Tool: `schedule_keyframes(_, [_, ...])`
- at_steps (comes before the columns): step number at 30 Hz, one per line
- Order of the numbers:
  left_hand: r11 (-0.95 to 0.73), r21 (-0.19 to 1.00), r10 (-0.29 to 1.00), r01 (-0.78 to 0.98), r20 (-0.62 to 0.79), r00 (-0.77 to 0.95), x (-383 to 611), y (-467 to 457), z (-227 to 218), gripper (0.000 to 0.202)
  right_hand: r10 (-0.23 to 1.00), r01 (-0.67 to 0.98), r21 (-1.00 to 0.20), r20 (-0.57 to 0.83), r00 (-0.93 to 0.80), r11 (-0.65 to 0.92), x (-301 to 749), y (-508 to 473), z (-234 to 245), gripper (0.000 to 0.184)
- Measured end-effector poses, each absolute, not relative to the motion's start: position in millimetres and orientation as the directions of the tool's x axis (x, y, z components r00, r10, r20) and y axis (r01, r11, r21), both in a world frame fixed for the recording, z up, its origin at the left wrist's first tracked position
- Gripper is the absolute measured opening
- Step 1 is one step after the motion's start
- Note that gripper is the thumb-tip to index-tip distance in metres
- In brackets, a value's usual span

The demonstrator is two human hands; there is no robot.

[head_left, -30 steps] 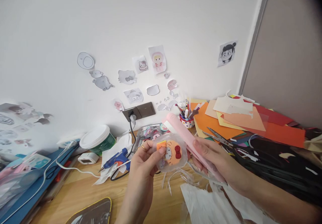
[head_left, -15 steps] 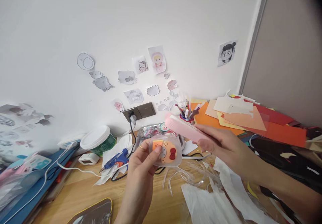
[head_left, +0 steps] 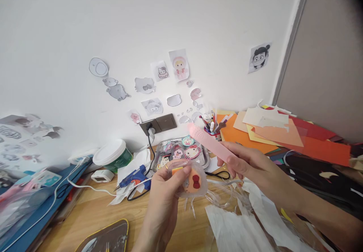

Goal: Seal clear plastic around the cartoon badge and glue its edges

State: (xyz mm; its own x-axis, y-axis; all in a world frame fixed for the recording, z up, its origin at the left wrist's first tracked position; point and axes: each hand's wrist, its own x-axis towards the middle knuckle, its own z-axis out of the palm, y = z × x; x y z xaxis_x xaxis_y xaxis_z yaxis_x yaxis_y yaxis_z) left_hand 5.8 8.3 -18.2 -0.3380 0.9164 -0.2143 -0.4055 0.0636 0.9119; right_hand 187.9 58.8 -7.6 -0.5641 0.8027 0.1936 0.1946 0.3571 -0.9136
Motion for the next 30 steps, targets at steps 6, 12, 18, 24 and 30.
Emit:
schedule_keyframes(6, [0.051, 0.935, 0.937, -0.35, -0.166, -0.307, 5.6, 6.9, -18.5, 0.018, 0.783, 0.177, -0.93, 0.156, -0.603, 0.322, 185.3, 57.1, -7.6, 0.028])
schedule_keyframes(12, [0.039, 0.947, 0.949, -0.319, -0.135, -0.283, 4.6, 5.3, -18.6, 0.015, 0.762, 0.166, -0.931, 0.155, -0.629, 0.326, 184.8, 56.5, -9.2, 0.028])
schedule_keyframes(18, [0.009, 0.949, 0.95, -0.316, -0.106, -0.293, 3.6, 5.7, -20.9, 0.014, 0.759, 0.156, -0.936, 0.149, -0.634, 0.314, 184.8, 55.0, -8.2, 0.031])
schedule_keyframes(24, [0.074, 0.935, 0.954, -0.346, -0.168, -0.25, 5.8, 7.5, -22.1, 0.02, 0.772, 0.125, -0.94, 0.178, -0.61, 0.316, 182.2, 55.2, -6.7, 0.03])
schedule_keyframes(30, [0.086, 0.934, 0.948, -0.346, -0.184, -0.261, 6.2, 6.8, -22.6, 0.019, 0.795, 0.12, -0.954, 0.155, -0.587, 0.274, 182.5, 58.2, -12.7, 0.035])
